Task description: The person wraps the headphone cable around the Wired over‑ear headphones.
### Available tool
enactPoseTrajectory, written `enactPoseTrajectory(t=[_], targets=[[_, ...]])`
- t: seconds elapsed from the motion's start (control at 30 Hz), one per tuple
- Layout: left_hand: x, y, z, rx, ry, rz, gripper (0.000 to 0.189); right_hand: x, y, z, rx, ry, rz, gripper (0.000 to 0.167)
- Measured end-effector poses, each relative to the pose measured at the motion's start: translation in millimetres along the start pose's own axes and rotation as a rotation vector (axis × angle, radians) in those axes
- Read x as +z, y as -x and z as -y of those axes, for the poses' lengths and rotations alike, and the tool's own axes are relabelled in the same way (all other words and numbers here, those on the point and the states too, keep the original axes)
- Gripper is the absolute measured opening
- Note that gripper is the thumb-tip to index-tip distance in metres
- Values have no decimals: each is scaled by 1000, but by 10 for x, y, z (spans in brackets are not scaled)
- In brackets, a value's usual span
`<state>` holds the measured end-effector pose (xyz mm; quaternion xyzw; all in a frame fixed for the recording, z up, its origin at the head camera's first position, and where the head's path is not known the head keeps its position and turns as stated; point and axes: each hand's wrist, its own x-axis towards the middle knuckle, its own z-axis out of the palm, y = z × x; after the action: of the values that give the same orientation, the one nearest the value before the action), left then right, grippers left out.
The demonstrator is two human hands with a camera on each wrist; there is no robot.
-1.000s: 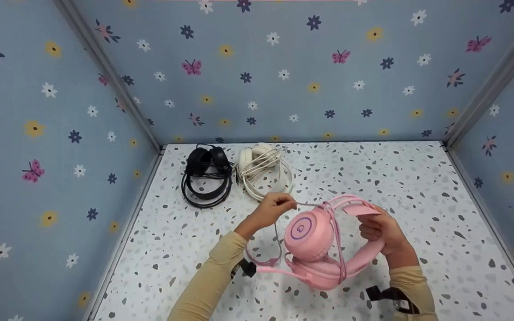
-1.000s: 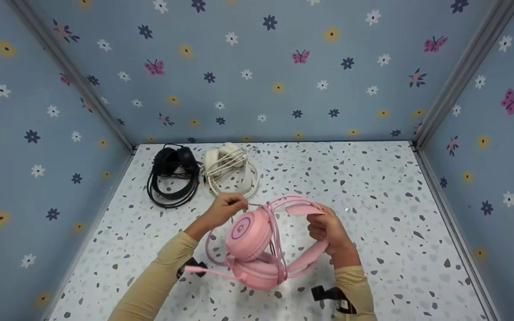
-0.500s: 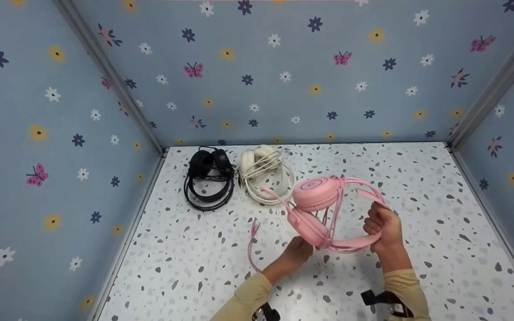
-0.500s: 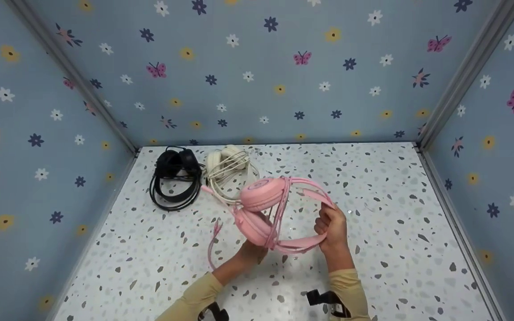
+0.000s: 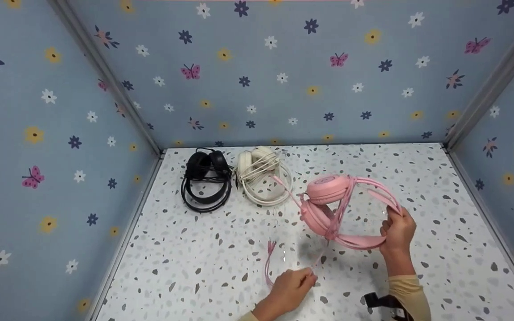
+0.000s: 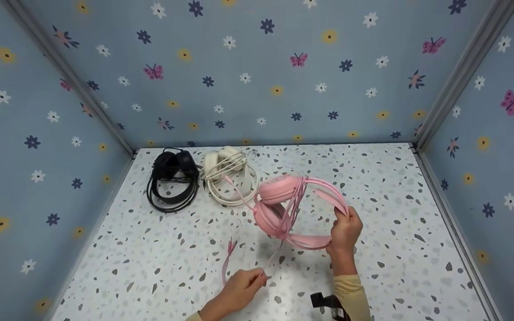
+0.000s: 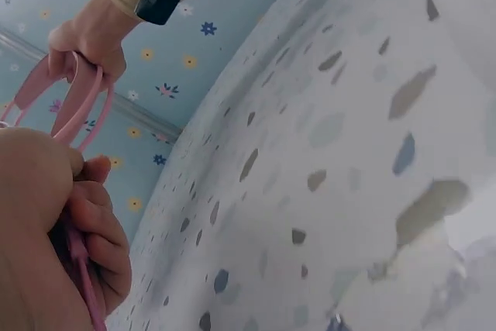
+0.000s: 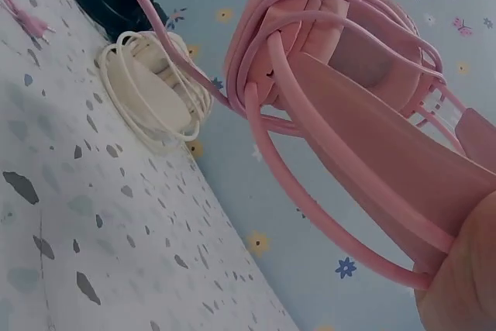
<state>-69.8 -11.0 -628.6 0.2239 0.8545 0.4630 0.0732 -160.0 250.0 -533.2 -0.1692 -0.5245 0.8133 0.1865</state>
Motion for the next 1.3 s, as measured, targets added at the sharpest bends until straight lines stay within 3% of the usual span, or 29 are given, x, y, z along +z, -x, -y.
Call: enactPoseTrajectory(t=[0.1, 0.23, 0.3, 0.4, 0.57, 0.83, 1.03, 1.3], targets=[[-108, 90, 4, 122, -162, -22, 35, -40, -23, 5, -34, 109, -50, 22], [-288, 68, -71, 250, -432, -62, 27, -61, -55, -6, -71, 262, -94, 17], [-378, 29, -138, 298, -548, -69, 23, -66, -60, -27, -90, 332, -106, 15], [-494, -22, -267, 338, -648, -74, 17, -82, -51, -73, -138, 455, -114, 13], [-684, -73, -479, 315, -714, -74, 11, -136, -10, -133, -155, 607, -86, 13], [-1055, -223, -727, 204, -837, 71, 28, -172, 65, -185, -73, 687, 35, 16], [-1243, -326, -1015, 295, -818, 194, 41, -156, 107, -196, -48, 790, 132, 15], [-1700, -476, -1495, 426, -752, 389, 20, -176, 121, -148, 22, 770, 318, 15]])
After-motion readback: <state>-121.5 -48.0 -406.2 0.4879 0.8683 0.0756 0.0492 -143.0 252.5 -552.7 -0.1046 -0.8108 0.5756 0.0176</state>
